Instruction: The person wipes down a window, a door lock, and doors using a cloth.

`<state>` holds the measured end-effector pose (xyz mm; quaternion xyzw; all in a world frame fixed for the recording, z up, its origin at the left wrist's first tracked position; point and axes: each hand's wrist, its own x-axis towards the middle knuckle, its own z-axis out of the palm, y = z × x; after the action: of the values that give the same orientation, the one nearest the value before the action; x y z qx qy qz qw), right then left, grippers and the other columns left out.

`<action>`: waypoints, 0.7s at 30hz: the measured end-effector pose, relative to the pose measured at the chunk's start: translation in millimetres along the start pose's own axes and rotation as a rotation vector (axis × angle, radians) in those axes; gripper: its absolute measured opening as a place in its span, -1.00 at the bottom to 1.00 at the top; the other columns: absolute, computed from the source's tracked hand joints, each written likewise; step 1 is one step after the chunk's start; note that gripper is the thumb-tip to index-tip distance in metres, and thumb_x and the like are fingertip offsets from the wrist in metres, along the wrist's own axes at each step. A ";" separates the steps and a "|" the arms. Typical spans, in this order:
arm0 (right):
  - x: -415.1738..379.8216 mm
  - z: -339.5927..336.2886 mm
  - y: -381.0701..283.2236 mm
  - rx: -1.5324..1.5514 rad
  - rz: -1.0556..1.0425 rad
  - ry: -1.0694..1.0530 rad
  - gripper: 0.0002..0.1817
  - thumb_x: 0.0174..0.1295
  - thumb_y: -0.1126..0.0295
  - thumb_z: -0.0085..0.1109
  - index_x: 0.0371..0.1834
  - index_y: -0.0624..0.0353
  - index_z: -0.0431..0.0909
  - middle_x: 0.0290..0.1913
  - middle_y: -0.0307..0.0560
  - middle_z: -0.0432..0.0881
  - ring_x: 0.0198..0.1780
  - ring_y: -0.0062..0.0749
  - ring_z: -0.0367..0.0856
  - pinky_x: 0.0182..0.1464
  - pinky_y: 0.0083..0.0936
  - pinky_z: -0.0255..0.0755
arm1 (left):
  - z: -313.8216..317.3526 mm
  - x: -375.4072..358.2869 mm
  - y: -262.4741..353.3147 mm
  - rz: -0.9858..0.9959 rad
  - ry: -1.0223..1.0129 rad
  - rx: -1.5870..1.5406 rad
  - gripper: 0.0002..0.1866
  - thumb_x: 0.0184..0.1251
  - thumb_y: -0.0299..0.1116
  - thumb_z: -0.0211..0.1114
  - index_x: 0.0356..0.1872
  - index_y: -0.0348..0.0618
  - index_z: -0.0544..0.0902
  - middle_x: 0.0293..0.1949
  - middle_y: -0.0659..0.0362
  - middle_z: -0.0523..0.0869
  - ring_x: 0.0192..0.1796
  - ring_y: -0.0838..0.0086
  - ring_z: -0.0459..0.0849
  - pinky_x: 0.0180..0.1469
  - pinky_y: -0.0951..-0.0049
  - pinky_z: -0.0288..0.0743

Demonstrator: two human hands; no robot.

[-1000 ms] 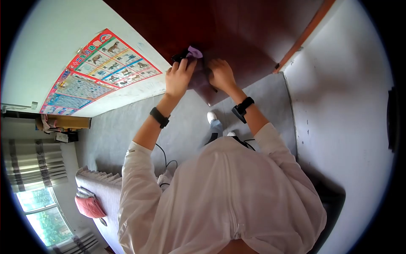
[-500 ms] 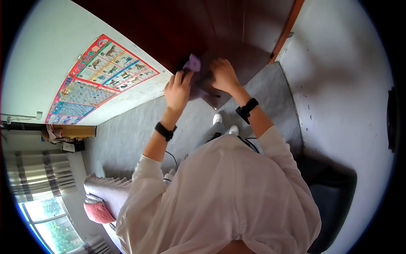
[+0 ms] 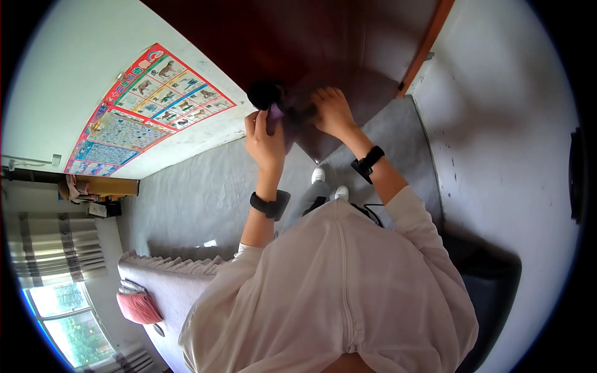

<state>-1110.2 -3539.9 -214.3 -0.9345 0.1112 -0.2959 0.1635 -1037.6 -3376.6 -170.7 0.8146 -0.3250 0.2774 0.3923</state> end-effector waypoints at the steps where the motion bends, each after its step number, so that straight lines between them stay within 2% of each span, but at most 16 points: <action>1: -0.7 2.3 0.4 0.004 -0.001 0.026 -0.61 -0.26 0.45 0.21 -0.23 0.21 0.52 -0.14 0.01 0.54 0.00 -0.09 0.45 0.13 -0.25 0.28 | -1.0 4.9 2.7 0.017 0.006 0.004 -0.66 -0.05 -0.43 0.37 -0.15 -0.05 0.62 -0.19 0.17 0.58 -0.24 0.20 0.64 -0.29 0.27 0.53; 2: -0.7 3.4 0.2 0.008 -0.001 0.053 -0.60 -0.24 0.44 0.21 -0.20 0.22 0.52 -0.12 0.02 0.53 0.02 -0.09 0.44 0.15 -0.24 0.27 | -4.2 12.0 9.1 0.034 0.010 0.008 -0.68 -0.03 -0.41 0.37 -0.16 -0.04 0.62 -0.20 0.16 0.58 -0.26 0.20 0.64 -0.29 0.26 0.53; 5: -0.3 -4.3 -5.1 -0.040 0.031 -0.056 -0.59 -0.17 0.39 0.17 -0.15 0.23 0.51 -0.08 0.04 0.52 0.06 -0.08 0.42 0.20 -0.22 0.23 | -8.3 34.1 37.1 0.060 -0.146 0.138 -0.72 0.02 -0.36 0.32 -0.18 -0.03 0.61 -0.25 0.16 0.56 -0.30 0.19 0.63 -0.33 0.24 0.53; 8: 0.2 -5.2 -6.1 -0.085 -0.014 -0.040 -0.60 -0.13 0.35 0.15 -0.15 0.24 0.51 -0.08 0.05 0.52 0.08 -0.07 0.40 0.23 -0.21 0.21 | -1.5 31.4 39.1 0.037 -0.263 0.220 -0.71 0.02 -0.36 0.28 -0.16 -0.01 0.60 -0.26 0.18 0.55 -0.32 0.21 0.63 -0.39 0.27 0.52; 12: 2.4 -0.3 -1.1 -0.133 -0.023 -0.044 -0.61 -0.15 0.38 0.14 -0.16 0.25 0.50 -0.11 0.04 0.51 0.06 -0.06 0.40 0.22 -0.19 0.21 | -9.0 22.8 22.3 0.064 -0.126 0.170 -0.70 0.01 -0.37 0.28 -0.15 -0.01 0.59 -0.25 0.20 0.55 -0.31 0.23 0.64 -0.41 0.28 0.51; 21: 3.7 -4.2 -6.7 -0.097 -0.032 -0.043 -0.63 -0.19 0.38 0.14 -0.23 0.25 0.49 -0.17 0.07 0.50 0.02 -0.04 0.40 0.19 -0.16 0.21 | -6.7 26.6 30.0 0.008 -0.231 0.218 -0.66 0.01 -0.43 0.27 -0.10 -0.08 0.56 -0.24 0.16 0.53 -0.31 0.23 0.63 -0.40 0.26 0.51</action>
<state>-1109.0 -3535.9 -206.6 -0.9491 0.1071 -0.2727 0.1155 -1044.5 -3393.8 -134.5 0.8775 -0.3393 0.2171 0.2604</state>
